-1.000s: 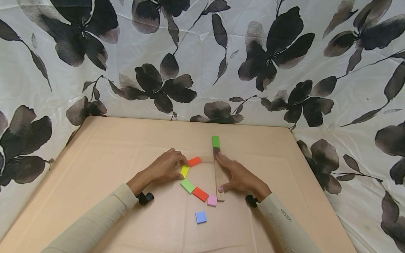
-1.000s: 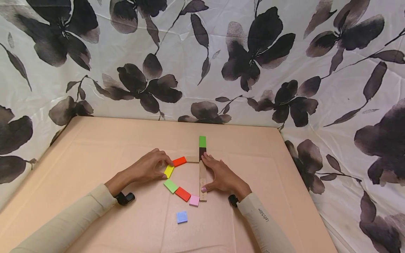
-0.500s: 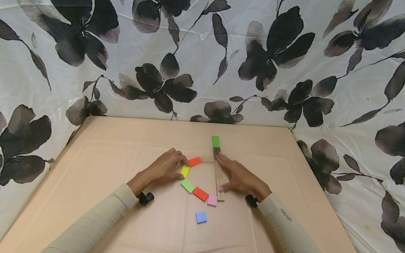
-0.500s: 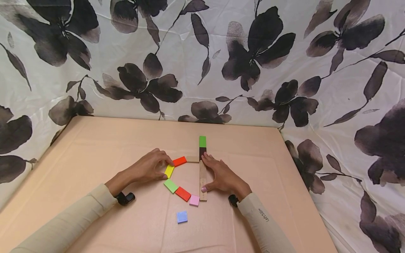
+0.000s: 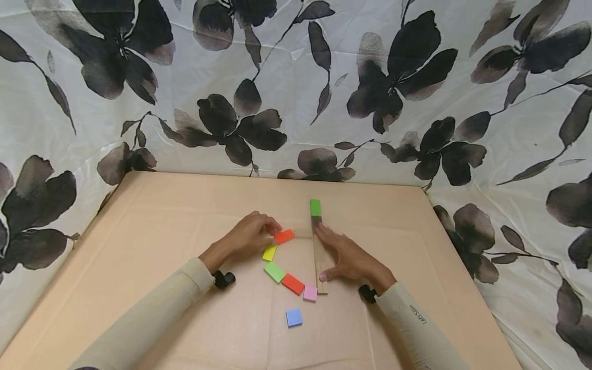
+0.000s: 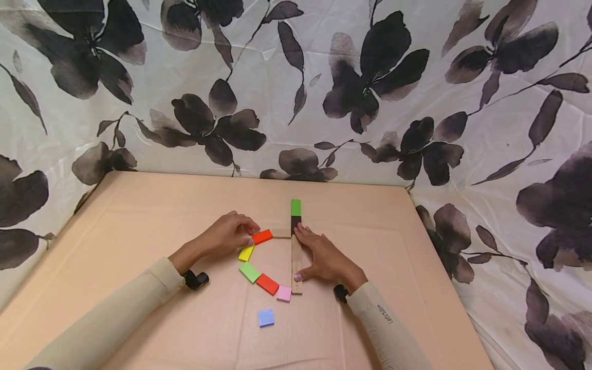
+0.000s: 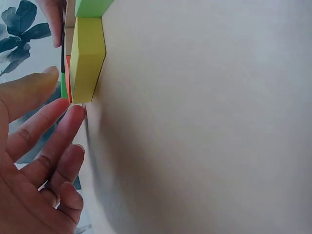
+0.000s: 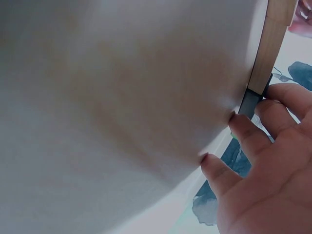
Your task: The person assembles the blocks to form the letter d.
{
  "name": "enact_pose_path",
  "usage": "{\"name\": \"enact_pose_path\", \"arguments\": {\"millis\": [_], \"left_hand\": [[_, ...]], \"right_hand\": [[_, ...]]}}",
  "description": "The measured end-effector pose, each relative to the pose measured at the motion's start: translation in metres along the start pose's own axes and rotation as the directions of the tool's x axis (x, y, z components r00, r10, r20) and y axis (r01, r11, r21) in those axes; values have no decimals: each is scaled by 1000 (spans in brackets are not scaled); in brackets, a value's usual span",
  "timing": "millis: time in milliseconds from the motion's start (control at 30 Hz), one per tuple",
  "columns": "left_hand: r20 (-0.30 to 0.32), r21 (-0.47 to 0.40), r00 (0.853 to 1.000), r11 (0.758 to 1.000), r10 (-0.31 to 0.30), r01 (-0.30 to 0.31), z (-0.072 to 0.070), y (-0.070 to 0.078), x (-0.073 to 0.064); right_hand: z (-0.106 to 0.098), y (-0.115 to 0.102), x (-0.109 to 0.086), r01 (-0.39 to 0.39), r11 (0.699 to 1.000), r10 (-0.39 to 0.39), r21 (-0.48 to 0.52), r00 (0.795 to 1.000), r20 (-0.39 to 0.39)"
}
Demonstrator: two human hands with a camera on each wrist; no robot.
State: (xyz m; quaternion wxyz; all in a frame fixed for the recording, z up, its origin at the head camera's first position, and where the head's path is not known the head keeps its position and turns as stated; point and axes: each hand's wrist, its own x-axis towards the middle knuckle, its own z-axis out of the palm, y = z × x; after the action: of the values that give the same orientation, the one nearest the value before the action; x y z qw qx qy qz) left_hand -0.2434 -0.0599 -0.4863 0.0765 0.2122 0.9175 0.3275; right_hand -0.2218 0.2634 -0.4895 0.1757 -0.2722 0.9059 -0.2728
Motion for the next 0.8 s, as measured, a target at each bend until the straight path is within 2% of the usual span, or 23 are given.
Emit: {"name": "enact_pose_path", "arguments": {"millis": [133,267,567,800], "left_hand": [[-15,-10,1000,1000,23,-23,6,-3,10],[-16,-13,999,999,31,-31,8,-3,15],[-18,-36,998,998,57,-58,9,-3,15],[-15,-43,998,998,53,-54,9,-4,15]], "right_hand": [[1,1,1,0,1000,0,-8,1000,5],[1,1,1,5,1000,-5,-13,1000,5],[0,0,1,-10,1000,10,-7,1000,1],[0,-2,1,-12,1000,12,-10,1000,5]]}}
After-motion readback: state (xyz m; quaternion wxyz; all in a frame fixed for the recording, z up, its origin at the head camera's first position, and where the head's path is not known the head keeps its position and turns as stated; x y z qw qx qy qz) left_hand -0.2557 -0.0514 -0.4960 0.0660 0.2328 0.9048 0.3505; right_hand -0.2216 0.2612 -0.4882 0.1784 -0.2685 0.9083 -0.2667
